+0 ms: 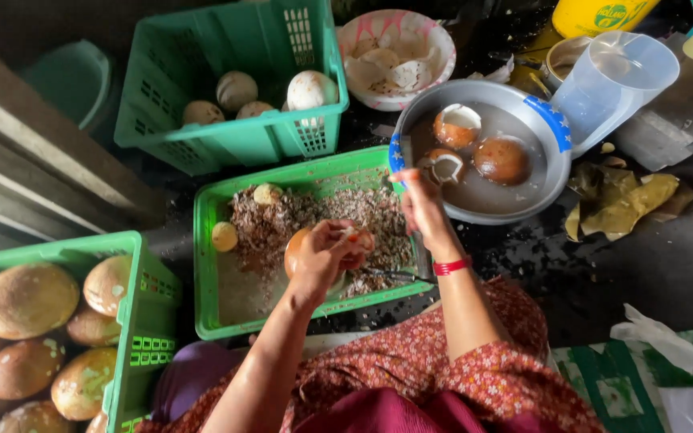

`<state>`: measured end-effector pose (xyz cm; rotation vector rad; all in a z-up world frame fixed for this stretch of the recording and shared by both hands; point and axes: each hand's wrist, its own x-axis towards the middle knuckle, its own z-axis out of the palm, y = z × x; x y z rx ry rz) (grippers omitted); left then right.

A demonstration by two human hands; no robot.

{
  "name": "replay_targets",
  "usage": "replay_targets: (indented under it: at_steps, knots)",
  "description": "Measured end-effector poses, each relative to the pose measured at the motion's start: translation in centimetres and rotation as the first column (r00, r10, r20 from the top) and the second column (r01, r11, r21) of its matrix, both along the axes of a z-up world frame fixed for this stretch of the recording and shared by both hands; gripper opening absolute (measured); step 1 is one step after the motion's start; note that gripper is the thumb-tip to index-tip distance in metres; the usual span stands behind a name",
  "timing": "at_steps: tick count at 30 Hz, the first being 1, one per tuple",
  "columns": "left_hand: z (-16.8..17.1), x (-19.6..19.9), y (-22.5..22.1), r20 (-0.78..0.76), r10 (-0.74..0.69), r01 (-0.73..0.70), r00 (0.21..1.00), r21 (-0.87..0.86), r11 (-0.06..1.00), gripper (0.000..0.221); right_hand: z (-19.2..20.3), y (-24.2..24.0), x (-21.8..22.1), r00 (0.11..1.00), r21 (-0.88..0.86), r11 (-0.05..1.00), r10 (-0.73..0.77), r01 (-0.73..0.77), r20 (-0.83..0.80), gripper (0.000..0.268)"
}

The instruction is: The person is peeling the outer brown skin off coconuts using a small knife and placing the cleaned coconuts into a bowl of water.

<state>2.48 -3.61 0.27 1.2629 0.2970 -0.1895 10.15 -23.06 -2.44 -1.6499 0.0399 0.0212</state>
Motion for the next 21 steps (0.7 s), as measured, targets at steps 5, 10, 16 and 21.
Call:
replay_targets:
  at_steps: [5, 10, 16, 21]
  knots:
    - [-1.8, 7.5, -2.4, -0.048, -0.238, 0.242, 0.97, 0.169, 0.955, 0.03, -1.7, -4.9, 1.7, 0.958, 0.411, 0.865, -0.258, 0.286, -0.125, 0.076]
    - [-1.2, 19.1, -7.2, 0.174, -0.374, 0.236, 0.911, 0.523, 0.819, 0.037, -2.2, -9.0, 3.1, 0.933, 0.538, 0.763, -0.313, 0.357, -0.175, 0.072]
    - [-2.1, 28.4, -10.9, 0.31, -0.095, 0.02, 0.946, 0.238, 0.971, 0.076, -2.1, -12.6, 4.8, 0.841, 0.509, 0.674, -0.479, 0.535, -0.251, 0.074]
    - [-6.7, 22.7, -13.6, 0.134, -0.544, 0.252, 0.828, 0.778, 0.576, 0.027, -3.8, -14.3, 6.0, 0.787, 0.526, 0.589, -0.515, 0.613, -0.341, 0.077]
